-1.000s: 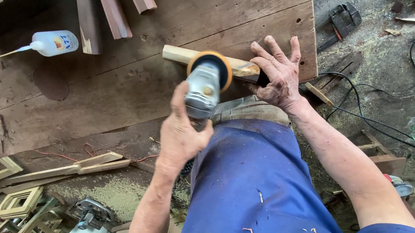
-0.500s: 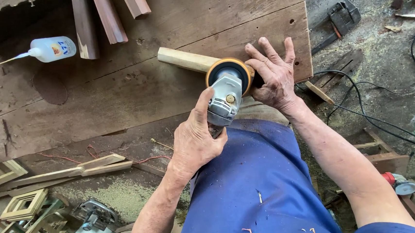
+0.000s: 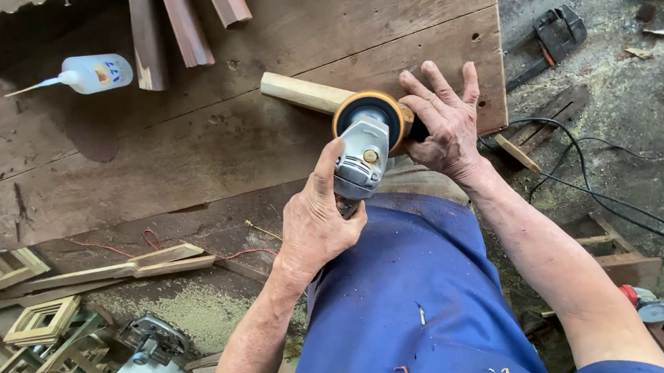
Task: Sanding the edges and surfaces of small wooden blocks using a handheld power sander on a workbench.
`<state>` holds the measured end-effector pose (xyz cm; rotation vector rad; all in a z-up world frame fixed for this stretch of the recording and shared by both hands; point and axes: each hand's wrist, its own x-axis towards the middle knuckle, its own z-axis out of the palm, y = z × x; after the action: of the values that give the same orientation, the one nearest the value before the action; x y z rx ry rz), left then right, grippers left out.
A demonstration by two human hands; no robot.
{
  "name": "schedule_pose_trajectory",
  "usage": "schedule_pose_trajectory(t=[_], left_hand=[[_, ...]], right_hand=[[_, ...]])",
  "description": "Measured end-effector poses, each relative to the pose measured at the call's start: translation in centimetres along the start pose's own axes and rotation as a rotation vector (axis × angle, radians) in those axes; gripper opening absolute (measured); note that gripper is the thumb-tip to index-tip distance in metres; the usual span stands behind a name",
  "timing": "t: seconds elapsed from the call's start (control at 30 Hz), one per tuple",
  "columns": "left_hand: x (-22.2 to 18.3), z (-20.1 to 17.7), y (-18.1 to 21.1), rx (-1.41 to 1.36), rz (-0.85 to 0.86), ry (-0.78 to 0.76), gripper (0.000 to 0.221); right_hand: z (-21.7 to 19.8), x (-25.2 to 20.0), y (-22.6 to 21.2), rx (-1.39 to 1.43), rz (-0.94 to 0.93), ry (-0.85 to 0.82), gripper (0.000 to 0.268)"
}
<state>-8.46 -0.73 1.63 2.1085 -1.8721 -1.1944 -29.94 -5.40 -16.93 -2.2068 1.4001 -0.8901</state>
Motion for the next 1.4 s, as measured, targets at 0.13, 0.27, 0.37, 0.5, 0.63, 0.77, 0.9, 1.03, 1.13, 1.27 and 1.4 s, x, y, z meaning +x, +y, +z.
schedule_pose_trajectory(t=[0.13,0.27,0.37,0.5,0.63,0.77,0.9,1.03,1.13,1.27,1.4], left_hand=[[0.1,-0.2,-1.3,-0.064,-0.027,0.039,0.102],[0.5,-0.8,-3.0,-0.138,-0.089,0.114,0.100],[0.9,-2.5,-3.5,-0.175,-0.142,0.187,0.098],[1.7,-4.6,-5.9,-0.260,-0.250,0.385,0.096],[0.8,-5.8,-7.4,-0.291,-0.369,0.497,0.096],[-1.6,-3.7,-9.7,-0.302,-0.175,0.602,0.099],[-3.1,-1.8,-10.5,-0.318,-0.134,0.598,0.103],[-3.3,-1.5,-10.5,-0.313,-0.149,0.568,0.106],[-3.0,-2.1,-9.8,-0.335,-0.149,0.557,0.106],[-2.5,-2.7,-8.4,-0.329,-0.146,0.544,0.106],[-2.3,-2.8,-7.9,-0.328,-0.130,0.535,0.105]], right_hand=[[-0.3,0.3,-0.3,0.010,-0.005,-0.011,0.048],[-0.1,0.3,-0.2,0.028,-0.003,-0.007,0.047],[-0.2,0.4,-0.4,0.036,-0.002,-0.007,0.048],[-0.4,0.5,-0.5,0.047,0.023,-0.035,0.049],[-1.4,0.8,-0.8,0.040,0.030,-0.082,0.050],[-1.5,0.6,-0.9,0.044,0.075,-0.080,0.059],[-1.0,0.3,-0.5,0.071,0.077,-0.034,0.065],[-0.3,0.2,-0.1,0.142,0.117,0.030,0.059],[-0.2,0.3,-0.2,0.150,0.120,0.026,0.052],[-0.2,0.1,0.0,0.142,0.114,0.024,0.063],[-0.1,0.1,0.2,0.119,0.108,0.043,0.052]])
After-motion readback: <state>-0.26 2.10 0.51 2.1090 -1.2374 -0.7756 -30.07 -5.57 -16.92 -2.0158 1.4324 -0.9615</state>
